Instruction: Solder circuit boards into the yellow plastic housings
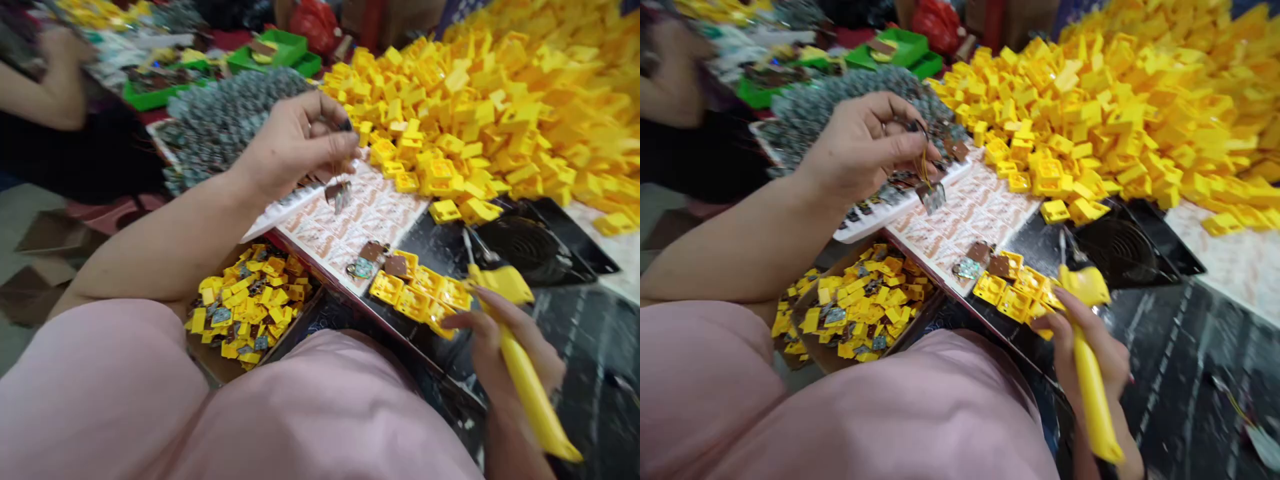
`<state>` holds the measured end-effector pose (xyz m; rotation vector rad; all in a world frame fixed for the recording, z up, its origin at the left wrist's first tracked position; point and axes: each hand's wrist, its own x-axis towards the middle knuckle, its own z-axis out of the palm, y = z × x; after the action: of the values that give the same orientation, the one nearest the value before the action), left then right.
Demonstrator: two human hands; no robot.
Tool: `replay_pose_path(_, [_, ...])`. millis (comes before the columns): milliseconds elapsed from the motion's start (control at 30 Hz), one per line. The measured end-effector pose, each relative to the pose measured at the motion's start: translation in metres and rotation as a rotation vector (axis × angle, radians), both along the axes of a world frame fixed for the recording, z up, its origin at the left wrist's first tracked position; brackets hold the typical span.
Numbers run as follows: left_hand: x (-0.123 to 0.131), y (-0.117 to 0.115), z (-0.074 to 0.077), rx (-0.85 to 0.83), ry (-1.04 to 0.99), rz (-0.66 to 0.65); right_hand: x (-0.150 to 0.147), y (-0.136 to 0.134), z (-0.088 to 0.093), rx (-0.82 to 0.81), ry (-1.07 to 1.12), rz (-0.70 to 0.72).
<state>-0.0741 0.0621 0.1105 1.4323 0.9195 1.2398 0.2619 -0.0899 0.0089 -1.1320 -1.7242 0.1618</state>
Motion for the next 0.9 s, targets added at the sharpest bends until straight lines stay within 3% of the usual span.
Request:
replay_pose_path(133, [0.076, -0.032, -0.028, -0.235, -0.162, -0.285, -0.025, 0.012, -0.007, -0.023, 0.019, 0.062])
replay_pose_path(233, [0.107, -0.045, -0.041, -0.345, -0.173, -0.336, -0.033, 0.015, -0.015, 0.005, 0.059, 0.086])
replay_pose_path(300, [0.115, -0.048, -0.047, -0.363, -0.138, -0.332, -0.03, 0.012, -0.017, 0.019, 0.092, 0.062])
replay_pose_path(533, [0.096, -0.038, -0.066, -0.229, 0.207, -0.369, 0.009, 0.008, 0.003, 0.035, 0.087, 0.077])
replay_pose_path(700, [0.084, -0.029, -0.076, -0.201, 0.389, -0.476, 0.017, -0.001, 0.008, -0.011, 0.043, 0.082])
replay_pose_path(833, [0.069, -0.005, -0.071, -0.239, 0.365, -0.372, 0.023, -0.008, 0.001, -0.05, 0.004, 0.081])
replay_pose_path(900, [0.061, 0.008, -0.068, -0.12, 0.478, -0.296, 0.027, -0.01, -0.001, -0.034, -0.027, 0.078])
